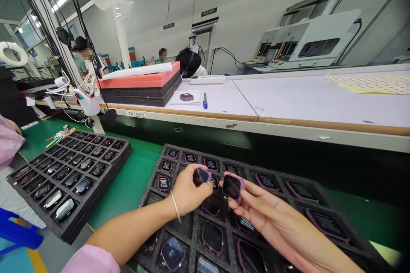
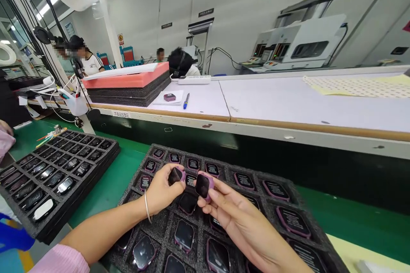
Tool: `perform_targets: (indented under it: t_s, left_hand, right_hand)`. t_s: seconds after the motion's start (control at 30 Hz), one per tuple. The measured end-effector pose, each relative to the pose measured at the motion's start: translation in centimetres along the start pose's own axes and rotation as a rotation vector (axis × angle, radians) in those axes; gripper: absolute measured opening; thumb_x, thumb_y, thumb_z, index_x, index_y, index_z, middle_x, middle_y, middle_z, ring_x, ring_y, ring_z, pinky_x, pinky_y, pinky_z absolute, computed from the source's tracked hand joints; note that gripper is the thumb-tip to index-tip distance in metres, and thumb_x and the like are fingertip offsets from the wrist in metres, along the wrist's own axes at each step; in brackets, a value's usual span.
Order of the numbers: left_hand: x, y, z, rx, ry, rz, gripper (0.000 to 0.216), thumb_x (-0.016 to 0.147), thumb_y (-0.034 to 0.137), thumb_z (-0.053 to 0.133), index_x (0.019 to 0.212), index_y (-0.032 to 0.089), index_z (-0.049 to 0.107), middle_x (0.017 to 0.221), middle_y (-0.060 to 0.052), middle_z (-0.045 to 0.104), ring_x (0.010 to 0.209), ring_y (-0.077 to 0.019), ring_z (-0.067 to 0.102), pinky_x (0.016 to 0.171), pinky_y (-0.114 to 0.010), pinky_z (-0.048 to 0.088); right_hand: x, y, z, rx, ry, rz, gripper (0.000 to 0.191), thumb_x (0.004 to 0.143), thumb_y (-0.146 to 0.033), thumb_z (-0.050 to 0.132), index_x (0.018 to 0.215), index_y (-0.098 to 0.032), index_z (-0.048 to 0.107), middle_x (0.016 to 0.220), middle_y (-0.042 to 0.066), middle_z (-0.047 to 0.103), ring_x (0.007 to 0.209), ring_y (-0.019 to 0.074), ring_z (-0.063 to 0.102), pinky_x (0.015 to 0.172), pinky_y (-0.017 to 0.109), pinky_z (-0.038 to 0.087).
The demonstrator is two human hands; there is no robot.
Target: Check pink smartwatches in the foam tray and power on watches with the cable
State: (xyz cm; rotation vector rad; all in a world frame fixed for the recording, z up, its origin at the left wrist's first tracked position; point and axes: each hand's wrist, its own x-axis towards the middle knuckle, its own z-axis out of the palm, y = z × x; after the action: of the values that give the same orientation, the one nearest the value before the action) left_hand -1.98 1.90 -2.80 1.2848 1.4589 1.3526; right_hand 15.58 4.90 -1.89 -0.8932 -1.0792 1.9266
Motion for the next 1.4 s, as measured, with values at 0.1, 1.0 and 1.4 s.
perform_targets:
  t_s: [0.1, 1.0, 1.4]
  left_hand:
    - [-0.3, 0.2, 0.0, 0.037, 0.036, 0.018, 0.034, 0.073, 0.011, 0.063, 0.106, 0.018, 0.06, 0.097, -0.004, 0.065, 0.092, -0.0179, 0.06, 0.088, -0.03, 0.048]
    - [-0.4, 0.1, -0.1, 0.082, 0.066, 0.142, 0.041, 0.075, 0.02, 0.063, 0.116, 0.017, 0.057, 0.1, -0.005, 0.066, 0.084, -0.0167, 0.062, 0.074, -0.028, 0.05]
    - [-0.5, -0.2, 0.1, 0.047, 0.076, 0.17, 0.035, 0.071, 0.016, 0.062, 0.105, 0.017, 0.058, 0.099, -0.005, 0.066, 0.085, -0.0164, 0.062, 0.08, -0.03, 0.048]
  right_hand:
    - [-0.2, 0.3, 0.2, -0.004, -0.031, -0.003, 0.052, 0.062, -0.039, 0.089, 0.11, -0.023, 0.074, 0.094, 0.008, 0.072, 0.075, 0.0187, 0.064, 0.071, 0.029, 0.059]
    - [0.5, 1.1, -0.5, 0.091, -0.243, -0.08, 0.058, 0.073, -0.037, 0.083, 0.126, -0.024, 0.064, 0.095, 0.004, 0.068, 0.07, 0.0117, 0.06, 0.067, 0.027, 0.048]
    - [0.7, 1.3, -1.0, 0.152, -0.359, -0.071, 0.049, 0.079, -0.028, 0.08, 0.125, -0.025, 0.065, 0.089, 0.001, 0.068, 0.072, 0.011, 0.063, 0.069, 0.026, 0.047]
